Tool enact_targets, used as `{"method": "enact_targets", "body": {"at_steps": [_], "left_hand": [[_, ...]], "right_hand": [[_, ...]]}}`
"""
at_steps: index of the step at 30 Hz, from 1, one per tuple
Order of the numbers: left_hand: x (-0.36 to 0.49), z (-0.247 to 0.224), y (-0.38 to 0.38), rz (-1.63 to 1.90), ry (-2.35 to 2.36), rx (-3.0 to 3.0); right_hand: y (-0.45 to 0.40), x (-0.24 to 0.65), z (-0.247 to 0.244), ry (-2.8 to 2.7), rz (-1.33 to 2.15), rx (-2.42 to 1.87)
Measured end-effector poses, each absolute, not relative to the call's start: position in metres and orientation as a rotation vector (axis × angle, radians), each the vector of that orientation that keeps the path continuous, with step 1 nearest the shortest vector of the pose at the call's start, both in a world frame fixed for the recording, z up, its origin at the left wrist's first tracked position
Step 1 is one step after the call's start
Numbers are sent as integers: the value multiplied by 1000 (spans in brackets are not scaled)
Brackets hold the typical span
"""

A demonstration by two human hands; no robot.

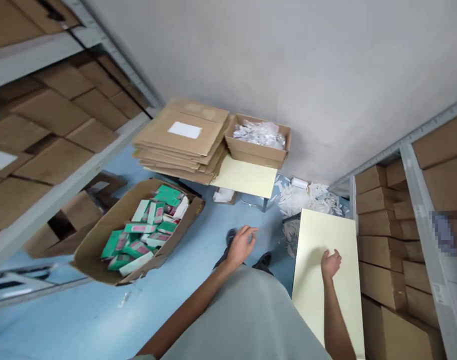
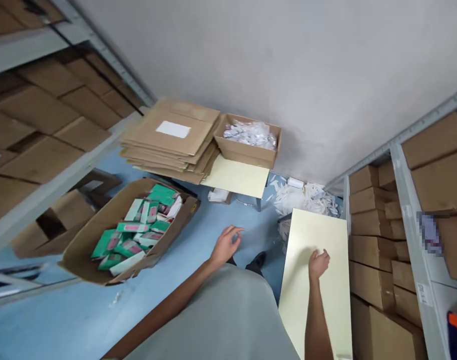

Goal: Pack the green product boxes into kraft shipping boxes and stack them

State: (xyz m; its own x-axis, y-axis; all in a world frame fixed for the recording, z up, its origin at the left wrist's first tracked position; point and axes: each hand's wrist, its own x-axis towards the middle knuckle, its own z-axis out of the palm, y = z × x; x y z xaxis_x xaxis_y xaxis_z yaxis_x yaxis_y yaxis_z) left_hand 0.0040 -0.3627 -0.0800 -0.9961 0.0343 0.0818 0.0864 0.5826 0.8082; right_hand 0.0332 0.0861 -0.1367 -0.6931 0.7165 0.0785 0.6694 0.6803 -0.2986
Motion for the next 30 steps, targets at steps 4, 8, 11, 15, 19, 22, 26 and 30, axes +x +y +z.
{"method": "enact_targets", "body": {"at_steps": [4,8,11,15,19,22,26,30], "left_hand": [[14,-85,-451,-1425,-2531,276],[21,-81,-531,-1503,-2402,447],[26,-74,-605,-1505,-2303,549],[52,-74,-710,-1428,-2169,821],[104,-95,-785,-1398,-1974,1155],[152,-123,-811,-1375,-1781,1400],[215,-157,-817,-1399,-1493,1772],[259,-180,-821,-1407,-1267,2109]], "right_hand": [[-42,11,-130,-2802,587,-557],[-192,-23,-117,-2876,654,-152],[-309,-49,-97,-2932,794,273],[-443,-69,-76,-2964,939,722],[-541,-74,-75,-3018,1025,1068],[-606,-76,-89,-3075,1004,1377],[-698,-74,-123,-3135,905,1816],[-785,-62,-172,-3207,854,2175]]}}
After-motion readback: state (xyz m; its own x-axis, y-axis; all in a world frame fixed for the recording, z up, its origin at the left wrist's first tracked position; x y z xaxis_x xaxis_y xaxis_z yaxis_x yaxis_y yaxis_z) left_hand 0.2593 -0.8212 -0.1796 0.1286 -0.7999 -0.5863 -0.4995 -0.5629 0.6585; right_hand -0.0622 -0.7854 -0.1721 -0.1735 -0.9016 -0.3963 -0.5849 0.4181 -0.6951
